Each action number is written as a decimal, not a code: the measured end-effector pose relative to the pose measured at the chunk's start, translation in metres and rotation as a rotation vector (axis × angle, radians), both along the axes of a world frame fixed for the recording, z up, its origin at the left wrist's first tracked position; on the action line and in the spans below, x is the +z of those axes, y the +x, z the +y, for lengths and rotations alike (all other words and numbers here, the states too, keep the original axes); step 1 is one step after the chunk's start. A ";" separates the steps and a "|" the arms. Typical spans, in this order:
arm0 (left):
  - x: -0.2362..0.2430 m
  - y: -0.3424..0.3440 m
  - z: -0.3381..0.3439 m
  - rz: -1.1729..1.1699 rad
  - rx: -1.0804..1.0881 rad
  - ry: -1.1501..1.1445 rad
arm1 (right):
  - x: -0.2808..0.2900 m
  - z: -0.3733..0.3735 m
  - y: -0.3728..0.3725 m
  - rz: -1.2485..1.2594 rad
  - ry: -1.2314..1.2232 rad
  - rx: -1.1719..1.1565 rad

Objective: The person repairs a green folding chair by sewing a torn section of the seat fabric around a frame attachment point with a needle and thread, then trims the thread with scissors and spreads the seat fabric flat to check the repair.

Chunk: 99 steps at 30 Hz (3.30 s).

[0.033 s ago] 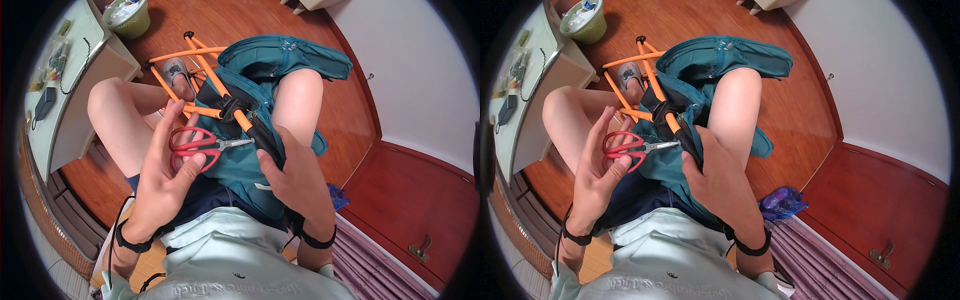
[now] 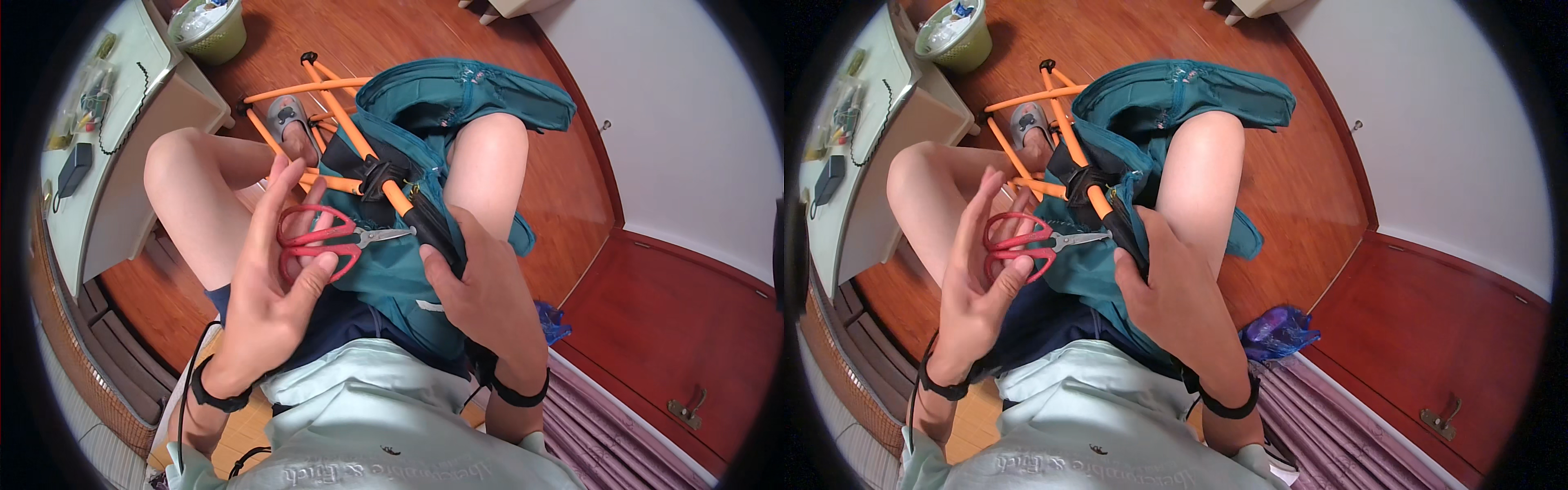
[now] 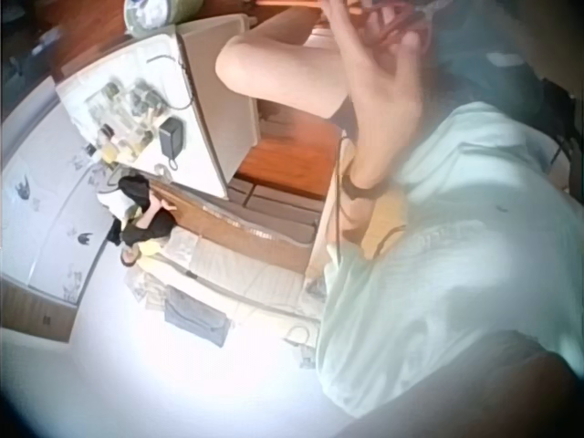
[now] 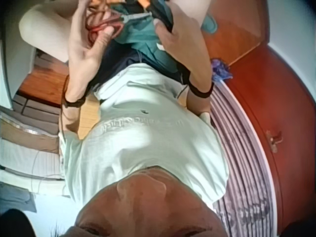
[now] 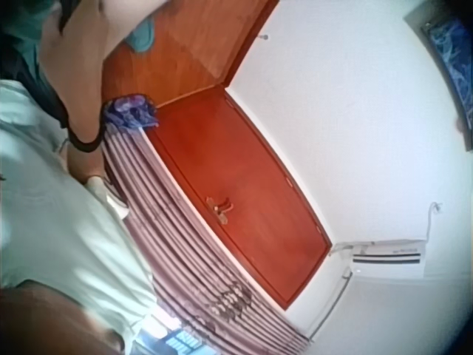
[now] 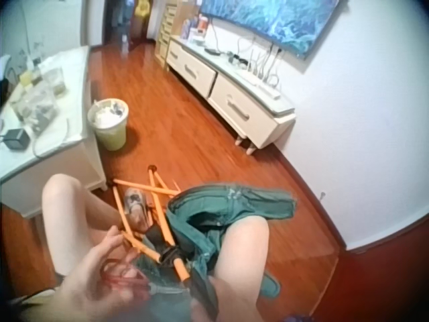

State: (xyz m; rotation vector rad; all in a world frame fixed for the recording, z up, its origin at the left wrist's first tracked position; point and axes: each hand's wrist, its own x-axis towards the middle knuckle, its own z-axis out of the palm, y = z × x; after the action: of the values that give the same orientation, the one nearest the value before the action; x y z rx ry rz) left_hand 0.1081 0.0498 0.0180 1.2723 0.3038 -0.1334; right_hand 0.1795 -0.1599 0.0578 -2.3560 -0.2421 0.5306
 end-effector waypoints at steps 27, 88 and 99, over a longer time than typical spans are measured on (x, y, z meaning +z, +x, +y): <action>0.041 -0.005 0.061 -0.228 0.229 0.095 | 0.008 -0.002 0.006 0.231 0.060 -0.087; 0.095 0.193 -0.068 -0.638 0.092 1.422 | -0.024 -0.152 0.000 0.379 0.887 -0.820; 0.073 0.246 0.010 -0.471 0.131 0.722 | 0.037 -0.159 -0.007 -0.026 0.715 -0.895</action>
State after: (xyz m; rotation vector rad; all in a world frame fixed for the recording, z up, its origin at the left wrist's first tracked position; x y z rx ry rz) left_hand 0.3543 0.0595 0.0912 1.9389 0.0150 0.4226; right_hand 0.1730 -0.3187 0.0952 -1.5407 0.5211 -0.0421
